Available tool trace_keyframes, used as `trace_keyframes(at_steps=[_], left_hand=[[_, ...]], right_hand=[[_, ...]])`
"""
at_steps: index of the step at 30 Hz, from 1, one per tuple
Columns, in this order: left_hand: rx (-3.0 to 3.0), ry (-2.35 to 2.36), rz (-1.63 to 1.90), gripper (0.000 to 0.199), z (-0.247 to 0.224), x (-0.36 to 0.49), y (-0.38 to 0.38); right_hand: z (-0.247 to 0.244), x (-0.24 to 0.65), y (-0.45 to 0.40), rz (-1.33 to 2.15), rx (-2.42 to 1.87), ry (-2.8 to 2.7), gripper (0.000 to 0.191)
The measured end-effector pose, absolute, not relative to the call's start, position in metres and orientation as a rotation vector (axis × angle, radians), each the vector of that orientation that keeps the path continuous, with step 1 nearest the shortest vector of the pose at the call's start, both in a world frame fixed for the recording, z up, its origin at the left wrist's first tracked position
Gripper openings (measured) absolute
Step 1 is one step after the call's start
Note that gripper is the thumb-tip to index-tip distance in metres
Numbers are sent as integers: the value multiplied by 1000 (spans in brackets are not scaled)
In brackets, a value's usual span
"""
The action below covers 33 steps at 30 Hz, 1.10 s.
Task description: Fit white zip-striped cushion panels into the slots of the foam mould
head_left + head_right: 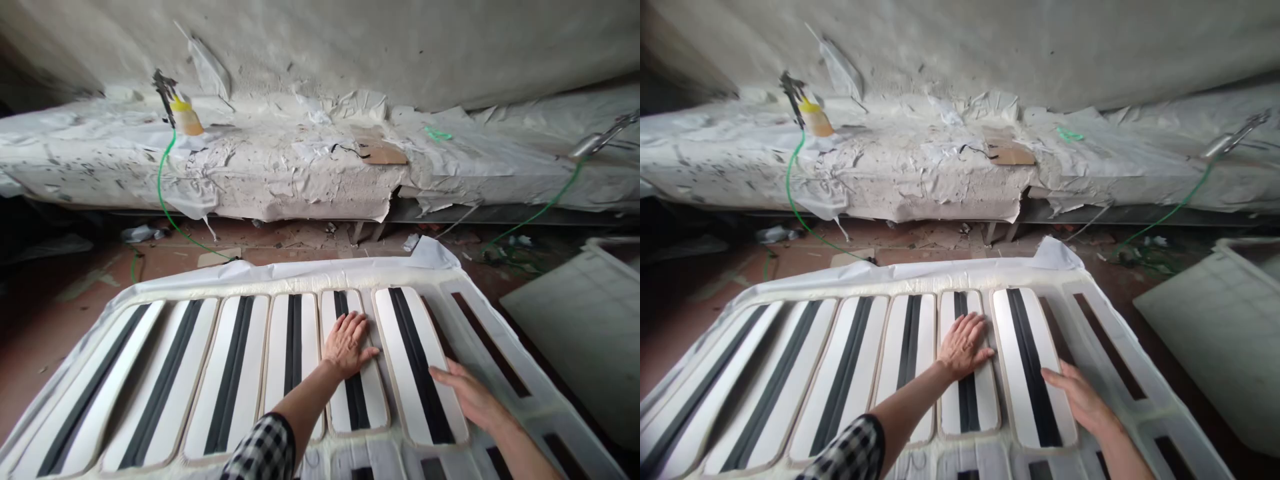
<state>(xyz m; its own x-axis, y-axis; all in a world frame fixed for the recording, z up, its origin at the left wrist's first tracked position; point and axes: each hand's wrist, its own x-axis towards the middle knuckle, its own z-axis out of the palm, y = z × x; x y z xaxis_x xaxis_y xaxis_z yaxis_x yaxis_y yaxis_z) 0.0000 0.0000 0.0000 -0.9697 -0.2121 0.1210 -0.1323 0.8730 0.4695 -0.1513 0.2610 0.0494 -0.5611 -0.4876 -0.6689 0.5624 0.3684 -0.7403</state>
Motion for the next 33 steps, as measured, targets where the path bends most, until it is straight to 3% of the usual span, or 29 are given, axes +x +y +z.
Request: trace_keyframes(at_steps=[12, 30, 33], left_hand=[[280, -2855, -711, 83, -1, -2, 2], [91, -2963, -366, 67, -12, -16, 12], [122, -2984, -350, 74, -13, -19, 20]], right_hand=[[33, -155, 233, -1338, 75, 1550, 53], [16, -164, 219, -1239, -60, 1911, 38], [13, -172, 220, -1205, -19, 1921, 35]])
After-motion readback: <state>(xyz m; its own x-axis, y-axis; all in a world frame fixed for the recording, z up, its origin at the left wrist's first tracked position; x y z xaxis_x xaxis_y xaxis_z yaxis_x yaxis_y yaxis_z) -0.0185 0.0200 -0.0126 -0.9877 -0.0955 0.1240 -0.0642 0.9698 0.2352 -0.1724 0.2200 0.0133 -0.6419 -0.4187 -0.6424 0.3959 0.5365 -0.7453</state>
